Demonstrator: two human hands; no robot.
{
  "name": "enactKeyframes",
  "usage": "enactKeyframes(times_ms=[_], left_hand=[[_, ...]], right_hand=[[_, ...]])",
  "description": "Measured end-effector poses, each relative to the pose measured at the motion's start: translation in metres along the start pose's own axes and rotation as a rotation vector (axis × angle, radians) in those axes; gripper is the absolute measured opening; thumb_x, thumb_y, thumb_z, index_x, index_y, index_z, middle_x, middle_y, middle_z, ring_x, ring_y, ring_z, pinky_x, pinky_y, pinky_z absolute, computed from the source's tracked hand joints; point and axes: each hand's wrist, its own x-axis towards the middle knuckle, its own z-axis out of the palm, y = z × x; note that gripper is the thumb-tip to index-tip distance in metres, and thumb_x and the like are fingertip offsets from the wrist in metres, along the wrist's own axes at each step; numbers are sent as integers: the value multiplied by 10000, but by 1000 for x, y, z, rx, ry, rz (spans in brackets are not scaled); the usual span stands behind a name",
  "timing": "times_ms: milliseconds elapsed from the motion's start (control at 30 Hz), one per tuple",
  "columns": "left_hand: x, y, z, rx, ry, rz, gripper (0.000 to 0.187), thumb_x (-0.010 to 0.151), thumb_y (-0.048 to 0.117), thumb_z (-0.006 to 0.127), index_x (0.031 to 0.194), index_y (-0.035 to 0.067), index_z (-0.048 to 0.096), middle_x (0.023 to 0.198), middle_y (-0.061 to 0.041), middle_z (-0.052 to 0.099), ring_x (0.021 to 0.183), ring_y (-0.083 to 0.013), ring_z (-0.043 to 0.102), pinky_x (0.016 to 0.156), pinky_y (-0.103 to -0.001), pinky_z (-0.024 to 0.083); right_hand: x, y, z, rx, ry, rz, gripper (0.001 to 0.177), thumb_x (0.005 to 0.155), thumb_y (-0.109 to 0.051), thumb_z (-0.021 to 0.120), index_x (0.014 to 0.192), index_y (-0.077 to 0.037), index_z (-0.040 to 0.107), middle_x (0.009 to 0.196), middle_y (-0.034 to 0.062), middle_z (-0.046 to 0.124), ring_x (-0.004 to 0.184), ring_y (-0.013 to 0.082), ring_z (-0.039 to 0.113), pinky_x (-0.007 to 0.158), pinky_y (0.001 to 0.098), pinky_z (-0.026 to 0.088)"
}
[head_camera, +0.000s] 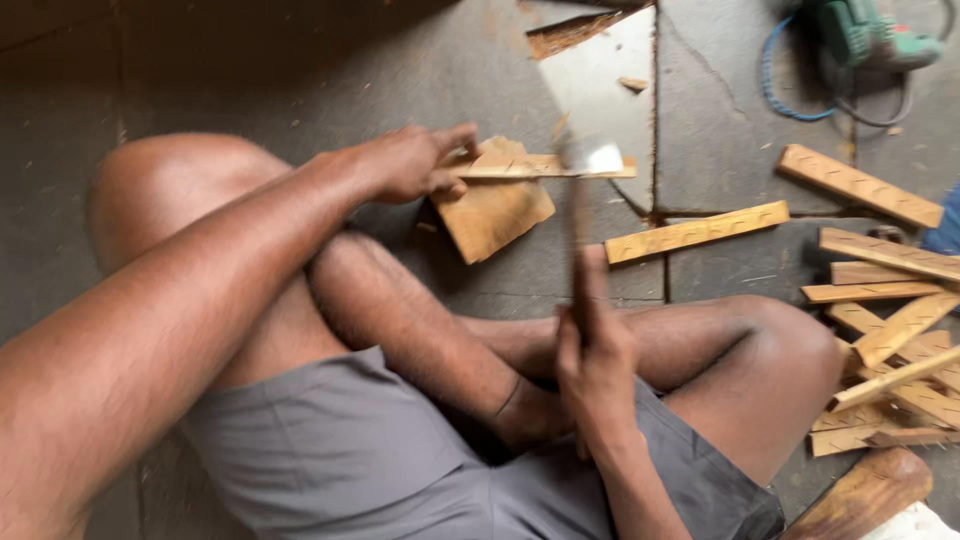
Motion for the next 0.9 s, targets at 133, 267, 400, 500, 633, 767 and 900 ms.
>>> enactKeyframes(times_ms=[133,267,400,500,633,767,900], left_hand=[[-6,12,-5,47,43,2,724,897,396,687,1536,334,350,1466,-104,544,1342,-296,499,1145,-528,380],[-19,23,-19,28,-25,-66,605,905,365,681,1479,329,495,1386,-59,557,1315,-267,527,1116,-548,439],[-31,22,-24,119,99,47,513,902,366,689,1400,287,597,1130,-46,511,1146,-232,485,1015,-490,458],[-32,14,-27,210,243,89,425,847,342,749,1242,189,713,1021,-36,555,1013,-197,490,902,-401,519],[-15,16,-17,343,232,149,278,945,314,747,1116,96,764,967,-66,575,907,-193,520,761,-362,553],[6,13,-11,297,286,220,311,850,317,818,1056,90,769,979,-43,601,881,-165,559,767,-314,556],[13,6,-12,153,300,247,366,785,288,854,1083,95,766,1012,-65,614,909,-133,603,770,-280,579]], right_hand=[[11,-1,-2,11,15,-67,769,954,2,615,1637,-146,294,1105,264,715,917,272,750,760,376,575],[9,2,1,18,-18,50,756,953,-37,624,1623,-175,302,1017,232,744,822,254,755,736,368,578],[11,8,-2,27,3,37,758,948,-52,628,1619,-176,298,1073,220,752,858,236,761,746,374,586],[12,12,-3,18,55,-50,747,980,-49,641,1629,-168,293,1060,184,751,827,193,746,694,349,586],[8,13,-7,118,8,271,761,965,-84,630,1627,-228,284,669,76,653,499,127,597,435,290,517],[5,12,-10,192,103,83,757,974,-42,621,1640,-151,276,683,7,636,515,63,581,427,231,480],[2,4,-12,264,160,-53,737,983,-3,608,1625,-77,254,782,-2,687,513,52,598,423,206,483]])
